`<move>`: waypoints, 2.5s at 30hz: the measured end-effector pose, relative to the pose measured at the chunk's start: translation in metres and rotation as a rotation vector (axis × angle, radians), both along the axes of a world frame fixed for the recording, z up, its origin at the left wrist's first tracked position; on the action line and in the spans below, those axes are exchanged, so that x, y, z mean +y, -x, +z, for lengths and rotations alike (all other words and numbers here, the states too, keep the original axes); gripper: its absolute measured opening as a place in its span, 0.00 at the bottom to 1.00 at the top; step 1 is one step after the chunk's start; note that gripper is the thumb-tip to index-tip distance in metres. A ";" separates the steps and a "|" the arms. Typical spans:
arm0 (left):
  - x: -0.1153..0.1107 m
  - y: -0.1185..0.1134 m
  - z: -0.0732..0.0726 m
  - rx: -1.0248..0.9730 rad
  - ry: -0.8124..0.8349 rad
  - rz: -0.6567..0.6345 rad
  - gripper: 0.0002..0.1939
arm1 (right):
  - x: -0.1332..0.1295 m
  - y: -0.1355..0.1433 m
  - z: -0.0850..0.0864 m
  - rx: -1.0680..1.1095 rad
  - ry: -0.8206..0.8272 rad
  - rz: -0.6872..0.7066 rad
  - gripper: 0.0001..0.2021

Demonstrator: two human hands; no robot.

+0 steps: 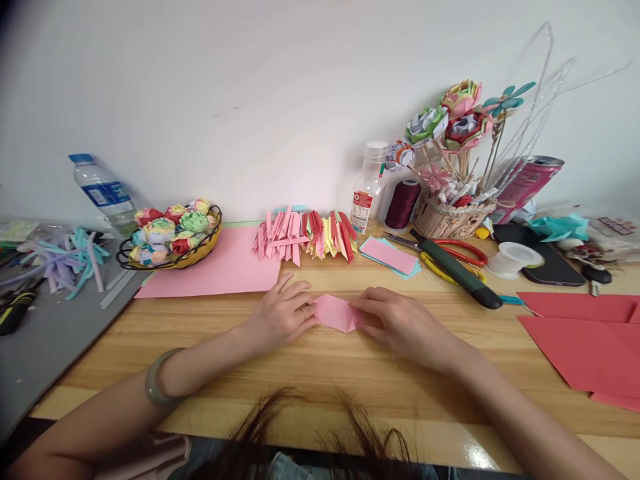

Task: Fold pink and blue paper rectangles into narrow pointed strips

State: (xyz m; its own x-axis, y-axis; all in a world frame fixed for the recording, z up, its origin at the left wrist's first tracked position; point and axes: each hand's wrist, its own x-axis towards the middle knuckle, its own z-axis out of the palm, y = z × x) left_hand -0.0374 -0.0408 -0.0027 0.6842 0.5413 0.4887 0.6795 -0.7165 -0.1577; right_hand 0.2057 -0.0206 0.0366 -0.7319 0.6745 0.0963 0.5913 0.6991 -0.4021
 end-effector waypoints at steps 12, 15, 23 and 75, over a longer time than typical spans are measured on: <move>0.003 0.004 0.005 -0.020 0.211 -0.100 0.13 | 0.001 0.004 -0.019 0.024 -0.168 0.086 0.11; 0.005 0.008 0.006 -0.032 0.206 -0.156 0.13 | 0.003 0.002 -0.020 0.020 -0.154 0.098 0.10; 0.005 0.009 0.006 0.053 0.082 -0.204 0.13 | 0.007 0.004 -0.020 0.051 -0.244 0.180 0.12; -0.003 -0.025 0.014 0.105 0.403 0.392 0.12 | -0.002 0.025 -0.037 -0.273 -0.458 -0.232 0.11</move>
